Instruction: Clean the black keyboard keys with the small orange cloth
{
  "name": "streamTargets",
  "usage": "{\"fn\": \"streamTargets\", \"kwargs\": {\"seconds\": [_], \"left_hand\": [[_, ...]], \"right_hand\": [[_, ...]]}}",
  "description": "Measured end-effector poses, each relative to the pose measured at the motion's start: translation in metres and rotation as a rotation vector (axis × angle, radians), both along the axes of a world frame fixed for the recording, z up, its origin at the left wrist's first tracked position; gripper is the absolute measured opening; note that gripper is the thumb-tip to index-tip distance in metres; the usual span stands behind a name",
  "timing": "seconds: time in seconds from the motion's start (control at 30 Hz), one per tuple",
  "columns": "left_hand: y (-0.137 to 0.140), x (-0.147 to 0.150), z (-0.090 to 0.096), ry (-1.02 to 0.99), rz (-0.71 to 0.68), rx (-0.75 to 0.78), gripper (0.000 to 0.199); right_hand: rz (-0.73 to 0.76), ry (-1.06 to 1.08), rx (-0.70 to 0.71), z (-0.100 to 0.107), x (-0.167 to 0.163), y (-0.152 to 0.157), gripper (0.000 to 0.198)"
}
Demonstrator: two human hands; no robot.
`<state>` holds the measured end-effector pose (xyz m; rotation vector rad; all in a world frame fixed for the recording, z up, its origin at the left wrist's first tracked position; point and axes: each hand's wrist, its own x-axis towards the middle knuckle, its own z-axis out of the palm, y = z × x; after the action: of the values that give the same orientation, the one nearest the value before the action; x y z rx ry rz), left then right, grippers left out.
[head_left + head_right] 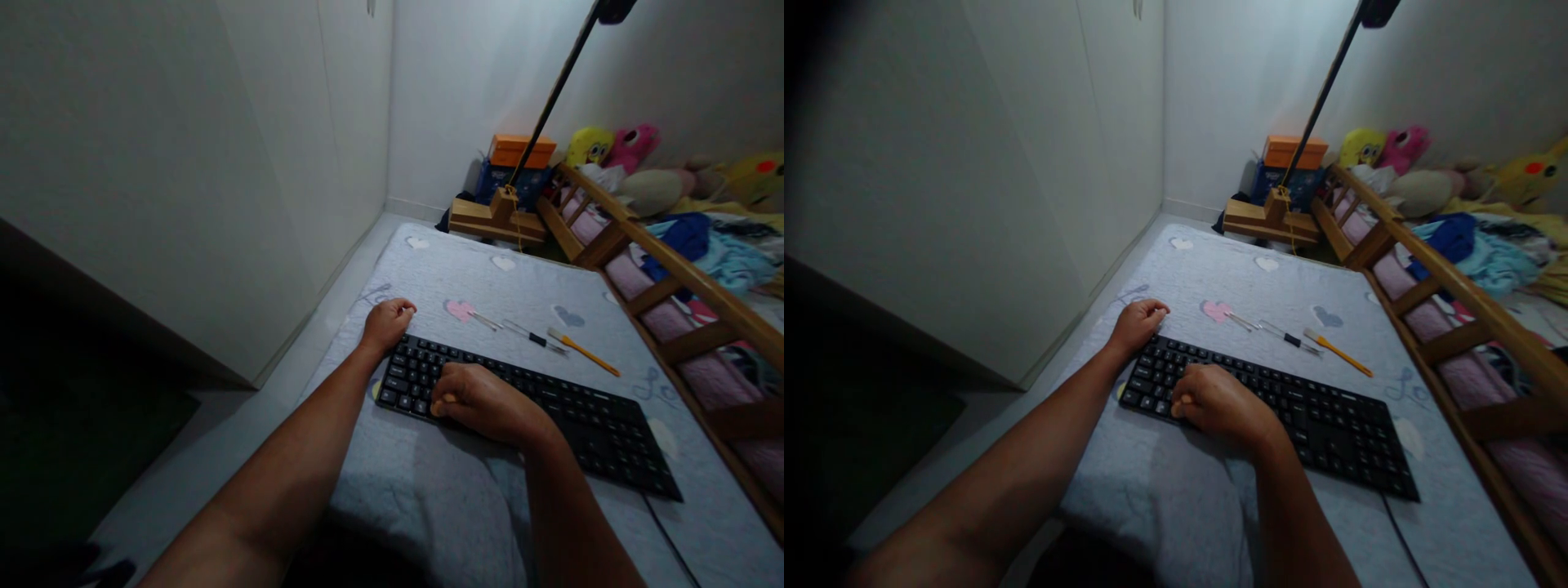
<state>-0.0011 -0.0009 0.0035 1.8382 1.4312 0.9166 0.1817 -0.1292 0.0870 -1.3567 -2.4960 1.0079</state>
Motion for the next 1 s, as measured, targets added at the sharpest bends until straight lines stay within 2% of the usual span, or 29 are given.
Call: {"fn": "streamTargets", "kwargs": {"seconds": [0.13,0.2,0.3,0.47,0.73,1.0], "left_hand": [[0.001,0.0,-0.002,-0.002,-0.001,0.004,0.032],[0.001,0.0,-0.002,-0.002,0.001,0.008,0.032],[0.0,0.0,0.0,-0.003,-0.002,0.007,0.031],[-0.001,0.0,0.0,-0.023,-0.004,0.017,0.03],[-0.002,-0.001,0.0,-0.016,-0.001,0.009,0.03],[-0.004,0.0,0.003,-0.012,0.0,-0.001,0.031]], "right_hand": [[-0.25,-0.041,0.193,-0.005,-0.006,0.02,0.015],[-0.325,-0.061,0.279,-0.01,-0.012,0.032,0.015],[-0.341,-0.096,0.34,-0.016,-0.023,0.045,0.016],[-0.325,-0.197,0.352,-0.021,-0.034,0.05,0.02],[-0.329,-0.296,0.322,-0.013,-0.017,0.042,0.021],[-0.353,-0.224,0.38,-0.021,-0.026,0.043,0.023]]}}
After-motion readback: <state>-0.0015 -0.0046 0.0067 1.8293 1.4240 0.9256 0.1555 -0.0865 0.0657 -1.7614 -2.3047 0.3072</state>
